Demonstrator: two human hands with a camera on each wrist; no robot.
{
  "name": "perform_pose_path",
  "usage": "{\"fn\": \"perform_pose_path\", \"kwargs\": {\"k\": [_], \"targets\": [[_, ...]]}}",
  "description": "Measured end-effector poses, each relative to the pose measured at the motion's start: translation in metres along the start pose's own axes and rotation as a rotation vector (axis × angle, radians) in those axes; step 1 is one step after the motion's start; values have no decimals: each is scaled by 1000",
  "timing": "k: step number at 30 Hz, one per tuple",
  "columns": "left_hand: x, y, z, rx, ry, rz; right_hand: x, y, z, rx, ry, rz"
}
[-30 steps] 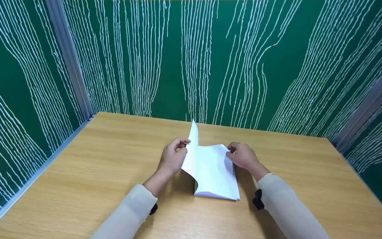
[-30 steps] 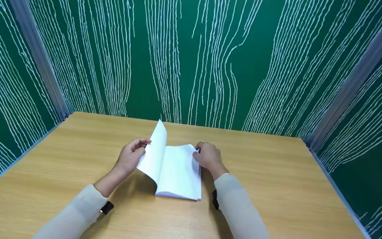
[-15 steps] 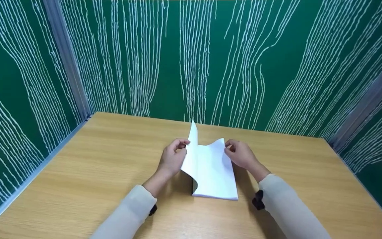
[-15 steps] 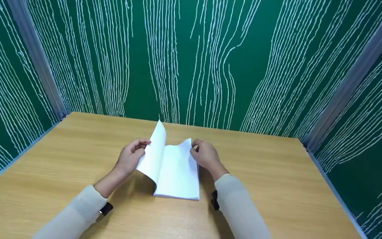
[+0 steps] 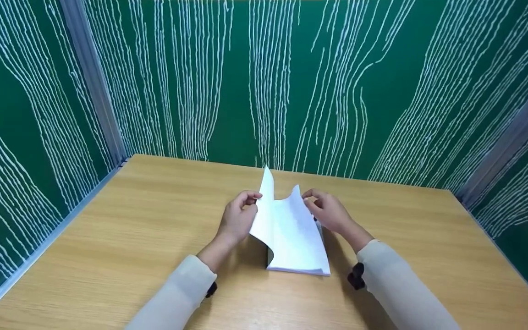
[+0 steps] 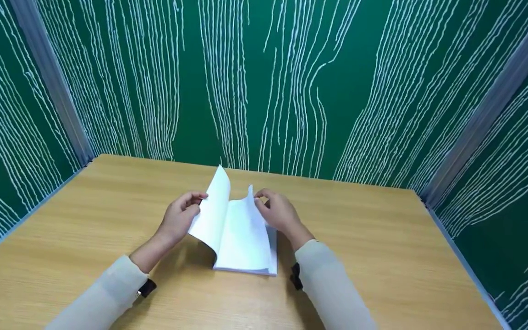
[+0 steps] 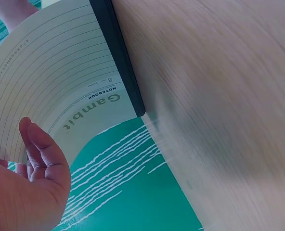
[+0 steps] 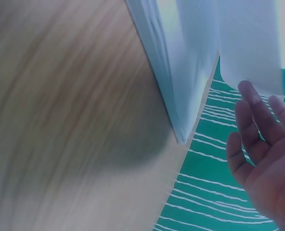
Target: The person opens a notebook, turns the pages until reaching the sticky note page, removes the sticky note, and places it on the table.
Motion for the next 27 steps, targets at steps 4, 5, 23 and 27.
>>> {"fn": "perform_pose_path", "kwargs": {"k": [4, 5, 23, 27], "targets": [[1, 0, -1, -10, 6, 18, 3, -10, 2, -81, -9, -5], [1, 0, -1, -12, 9, 24, 5, -13, 2, -107, -11, 3], [6, -2, 2, -35, 13, 45, 28, -42, 18, -143, -132, 270], [7, -3, 5, -17, 10, 36, 30, -43, 22, -122, -148, 238]]}}
Point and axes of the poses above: each hand's wrist, its own z-axis away from the middle knuckle, its own x-axis out of the palm, y = z × x, the point moved 3 cm from there along -z, towards the middle knuckle, and after that the axes turned 9 degrees about y, right-handed, at the moved point
